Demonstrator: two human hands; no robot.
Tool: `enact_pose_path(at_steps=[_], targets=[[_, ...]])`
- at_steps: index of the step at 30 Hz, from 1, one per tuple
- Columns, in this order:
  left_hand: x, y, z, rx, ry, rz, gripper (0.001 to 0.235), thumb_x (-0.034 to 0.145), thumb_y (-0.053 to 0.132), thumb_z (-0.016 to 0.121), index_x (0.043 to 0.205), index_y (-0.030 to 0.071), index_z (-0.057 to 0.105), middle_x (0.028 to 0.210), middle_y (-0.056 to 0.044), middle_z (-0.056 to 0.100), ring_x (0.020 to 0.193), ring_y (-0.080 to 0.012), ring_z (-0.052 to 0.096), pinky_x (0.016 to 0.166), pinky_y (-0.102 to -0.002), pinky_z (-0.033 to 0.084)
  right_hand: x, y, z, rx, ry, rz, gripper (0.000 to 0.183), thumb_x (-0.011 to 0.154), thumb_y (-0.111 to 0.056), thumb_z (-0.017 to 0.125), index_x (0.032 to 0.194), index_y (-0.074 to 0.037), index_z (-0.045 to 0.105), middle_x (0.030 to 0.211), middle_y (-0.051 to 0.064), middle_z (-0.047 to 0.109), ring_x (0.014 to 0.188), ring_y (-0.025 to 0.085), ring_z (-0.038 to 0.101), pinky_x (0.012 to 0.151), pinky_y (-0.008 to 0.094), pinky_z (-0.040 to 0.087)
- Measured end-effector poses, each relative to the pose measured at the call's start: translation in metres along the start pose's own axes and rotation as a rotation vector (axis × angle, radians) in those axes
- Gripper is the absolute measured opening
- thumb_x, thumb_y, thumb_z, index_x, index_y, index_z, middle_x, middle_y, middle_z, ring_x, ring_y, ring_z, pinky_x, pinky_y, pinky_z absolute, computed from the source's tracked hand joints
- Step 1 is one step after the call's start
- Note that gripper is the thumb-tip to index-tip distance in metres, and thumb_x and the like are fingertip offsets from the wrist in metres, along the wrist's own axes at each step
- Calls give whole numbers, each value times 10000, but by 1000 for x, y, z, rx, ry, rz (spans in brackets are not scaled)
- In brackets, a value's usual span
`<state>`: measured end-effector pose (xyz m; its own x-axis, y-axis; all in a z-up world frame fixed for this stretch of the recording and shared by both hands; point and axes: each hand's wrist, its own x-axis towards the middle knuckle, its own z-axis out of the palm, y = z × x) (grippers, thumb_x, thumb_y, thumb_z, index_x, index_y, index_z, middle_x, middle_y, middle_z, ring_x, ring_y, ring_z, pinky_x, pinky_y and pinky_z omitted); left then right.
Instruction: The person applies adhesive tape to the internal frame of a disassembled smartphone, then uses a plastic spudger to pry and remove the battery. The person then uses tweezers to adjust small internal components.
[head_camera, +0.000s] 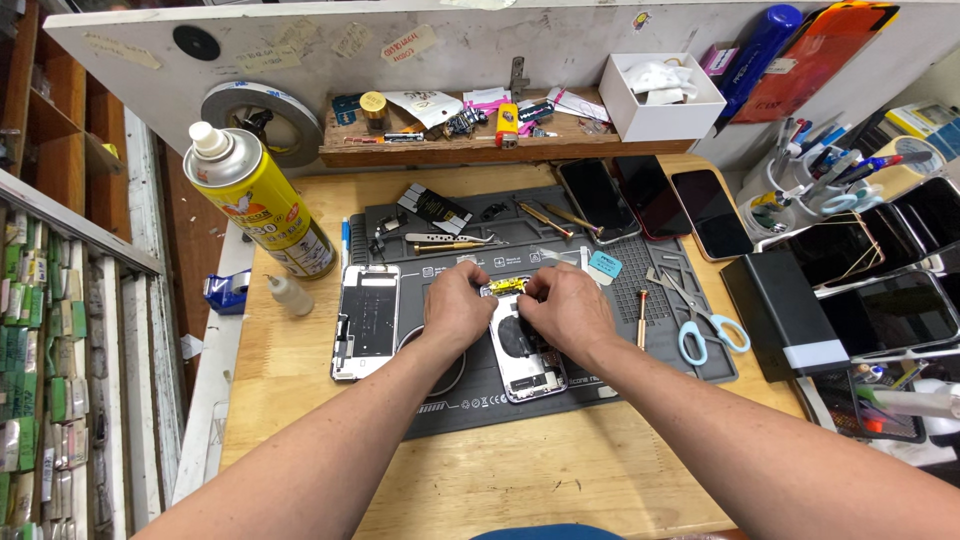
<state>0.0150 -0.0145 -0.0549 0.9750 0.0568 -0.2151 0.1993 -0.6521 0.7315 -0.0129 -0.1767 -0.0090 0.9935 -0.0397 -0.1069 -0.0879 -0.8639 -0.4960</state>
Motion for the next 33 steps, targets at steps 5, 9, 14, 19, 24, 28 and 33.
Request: enact_pose_path(at_steps=[5,9,14,19,24,28,33], targets=[[1,0,-2,-34,-34,-56,266,785,168,809,1041,134,744,867,-64,747,844,-227,736,790,-381,564,4,1,1,65,43,4,278,815,-265,759,1009,-65,751,1051,101,719,956,260,706,851,400,556],[-1,5,-4,-26,-4,-41,249,787,138,814,1029,113,760,849,-58,748,792,-201,721,754,-353,557,5,8,-4,163,40,55,229,854,-221,700,1030,-89,763,1074,84,746,934,237,737,860,374,572],[-2,10,-16,-239,-150,-165,271,830,12,707,1094,65,740,857,-40,734,652,-146,727,585,-284,618,6,5,-7,17,-11,-41,311,835,-252,739,1110,-105,735,1135,104,698,1026,253,691,910,382,551],[-2,10,-14,-277,-127,-153,294,817,-18,697,1102,38,744,847,-51,721,655,-153,724,563,-287,625,14,-7,0,-152,20,-223,442,789,-276,792,1184,-97,713,1173,131,685,1156,300,609,996,423,495],[0,7,-12,-290,-130,-141,293,814,-35,698,1097,26,742,851,-54,725,663,-152,728,566,-287,635,20,-10,2,-181,-26,-164,443,791,-345,816,1148,-99,725,1178,97,697,1163,289,618,988,430,500],[1,6,-12,-301,-131,-145,286,822,-28,702,1100,26,741,861,-56,731,669,-153,728,568,-286,634,19,-9,2,-171,-55,-148,388,848,-363,780,1132,-103,734,1171,82,709,1152,287,635,956,440,521],[0,8,-12,-273,-124,-142,279,823,-21,705,1092,32,750,850,-63,732,673,-153,730,568,-287,634,16,-10,-3,-114,-1,-154,394,832,-367,784,1136,-120,735,1175,86,701,1086,304,659,907,452,535]])
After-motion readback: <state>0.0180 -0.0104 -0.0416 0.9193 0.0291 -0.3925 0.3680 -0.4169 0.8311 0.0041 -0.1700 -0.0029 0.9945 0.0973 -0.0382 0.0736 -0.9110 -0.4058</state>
